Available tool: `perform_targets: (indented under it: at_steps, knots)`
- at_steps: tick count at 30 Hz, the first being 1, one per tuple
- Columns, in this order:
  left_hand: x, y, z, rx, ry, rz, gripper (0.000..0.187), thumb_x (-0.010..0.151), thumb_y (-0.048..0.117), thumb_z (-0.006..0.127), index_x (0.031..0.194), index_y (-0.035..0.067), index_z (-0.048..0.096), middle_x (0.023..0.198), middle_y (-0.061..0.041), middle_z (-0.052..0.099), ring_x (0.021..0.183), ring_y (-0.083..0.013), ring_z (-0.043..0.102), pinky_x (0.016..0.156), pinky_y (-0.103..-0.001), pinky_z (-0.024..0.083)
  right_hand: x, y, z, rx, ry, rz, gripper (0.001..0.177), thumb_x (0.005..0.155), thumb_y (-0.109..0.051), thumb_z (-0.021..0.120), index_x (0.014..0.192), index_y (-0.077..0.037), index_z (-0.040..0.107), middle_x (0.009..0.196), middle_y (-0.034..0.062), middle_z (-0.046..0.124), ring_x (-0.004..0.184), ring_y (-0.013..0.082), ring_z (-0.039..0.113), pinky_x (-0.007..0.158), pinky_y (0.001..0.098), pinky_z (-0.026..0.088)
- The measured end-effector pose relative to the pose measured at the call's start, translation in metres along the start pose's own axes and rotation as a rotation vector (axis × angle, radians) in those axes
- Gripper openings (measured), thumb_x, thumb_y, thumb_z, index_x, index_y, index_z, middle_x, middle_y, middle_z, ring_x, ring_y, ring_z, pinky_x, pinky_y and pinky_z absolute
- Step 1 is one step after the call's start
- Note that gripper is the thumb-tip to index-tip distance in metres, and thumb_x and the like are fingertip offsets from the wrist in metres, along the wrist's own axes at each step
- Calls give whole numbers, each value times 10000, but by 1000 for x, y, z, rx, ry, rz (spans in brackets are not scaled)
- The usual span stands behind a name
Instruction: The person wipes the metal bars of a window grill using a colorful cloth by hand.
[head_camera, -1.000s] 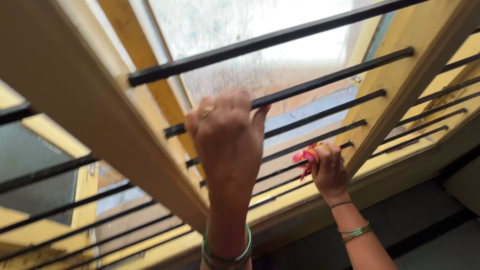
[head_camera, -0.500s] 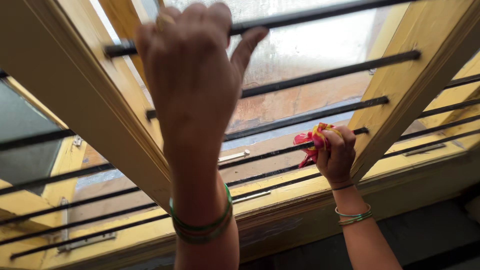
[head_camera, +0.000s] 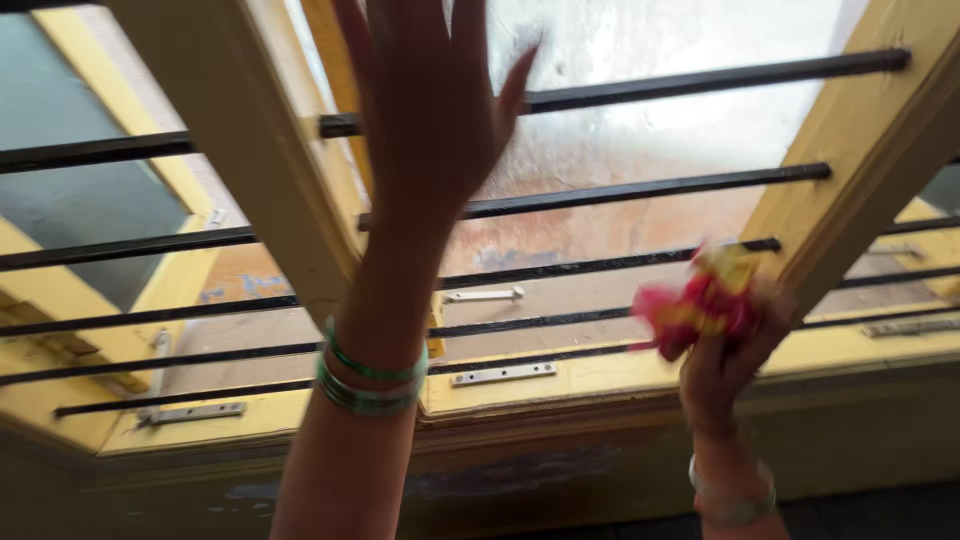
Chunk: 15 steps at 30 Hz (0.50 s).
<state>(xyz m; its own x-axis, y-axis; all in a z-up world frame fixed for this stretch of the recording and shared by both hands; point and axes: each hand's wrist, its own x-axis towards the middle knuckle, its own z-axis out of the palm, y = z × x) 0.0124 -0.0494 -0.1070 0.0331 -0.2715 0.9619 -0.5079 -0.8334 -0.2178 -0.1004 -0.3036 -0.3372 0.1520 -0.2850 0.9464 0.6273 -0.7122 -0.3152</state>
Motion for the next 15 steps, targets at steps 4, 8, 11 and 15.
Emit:
perform_targets:
  at_steps: [4,8,11,15]
  knots:
    - [-68,28,-20,-126,-199,-72,736,1079,468,740,1647,239,332,1703,-103,253,1577,-368,117,1306,-641,135,-24,-54,36,342,-351,355,319,945,-132,666,1237,-69,553,1170,74,653,910,241,766,791,369,637]
    - [-106,45,-13,-141,-175,-139,672,1152,437,609,1670,283,209,1750,6,84,1620,-302,14,1302,-590,10,-53,-107,104,5,-599,119,284,888,-116,746,1144,-95,627,1118,122,686,813,295,738,649,403,606]
    - [-132,53,-5,-82,-211,-126,653,1195,476,554,1664,260,154,1780,21,38,1610,-311,-12,1288,-607,-53,-61,-123,113,-158,-753,12,278,834,-189,753,1068,-113,623,1106,173,646,735,344,708,573,445,580]
    - [-161,49,-9,-12,-299,-91,685,1184,462,538,1716,287,144,1778,-5,53,1644,-325,8,1302,-618,-78,-54,-94,86,-104,-820,182,232,891,-168,720,1112,-172,650,1010,69,693,694,299,731,546,436,585]
